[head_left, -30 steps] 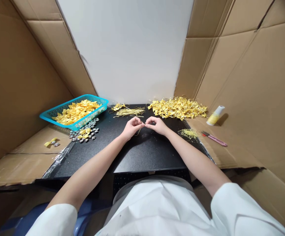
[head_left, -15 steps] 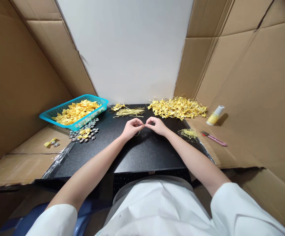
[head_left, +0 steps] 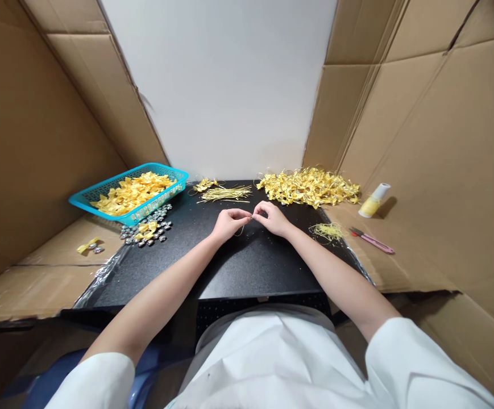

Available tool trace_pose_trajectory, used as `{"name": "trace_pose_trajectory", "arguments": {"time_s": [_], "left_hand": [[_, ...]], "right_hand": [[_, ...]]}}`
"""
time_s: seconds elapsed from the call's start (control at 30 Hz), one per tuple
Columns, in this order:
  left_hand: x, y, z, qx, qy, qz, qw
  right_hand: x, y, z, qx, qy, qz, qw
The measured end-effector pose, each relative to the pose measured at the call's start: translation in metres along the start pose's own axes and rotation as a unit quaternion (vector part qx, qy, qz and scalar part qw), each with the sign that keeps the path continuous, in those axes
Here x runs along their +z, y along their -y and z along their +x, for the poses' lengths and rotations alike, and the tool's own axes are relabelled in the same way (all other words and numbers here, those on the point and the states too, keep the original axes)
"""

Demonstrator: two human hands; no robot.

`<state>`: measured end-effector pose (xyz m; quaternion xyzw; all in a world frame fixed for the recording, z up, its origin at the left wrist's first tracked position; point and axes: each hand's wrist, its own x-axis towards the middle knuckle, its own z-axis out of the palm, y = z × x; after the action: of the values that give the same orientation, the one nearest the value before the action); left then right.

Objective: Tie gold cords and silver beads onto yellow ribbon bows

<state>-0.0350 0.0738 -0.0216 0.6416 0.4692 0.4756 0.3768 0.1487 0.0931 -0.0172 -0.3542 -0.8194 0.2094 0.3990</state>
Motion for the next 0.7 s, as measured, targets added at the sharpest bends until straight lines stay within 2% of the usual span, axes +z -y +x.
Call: {"name": "trace_pose_trajectory", "arguments": {"time_s": [0.47,0.7], "left_hand": [[0.006,-0.009,-0.001,-0.062,0.011,-0.061,0.996],[-0.002,-0.013,0.002,-0.124,0.057,-0.045,0.99]], "right_hand": [[0.0,0.005,-0.002,0.031,0.028,-0.098,0.994],[0.001,0.012,-0.003,0.017,0.024,-0.15,0.988]]}}
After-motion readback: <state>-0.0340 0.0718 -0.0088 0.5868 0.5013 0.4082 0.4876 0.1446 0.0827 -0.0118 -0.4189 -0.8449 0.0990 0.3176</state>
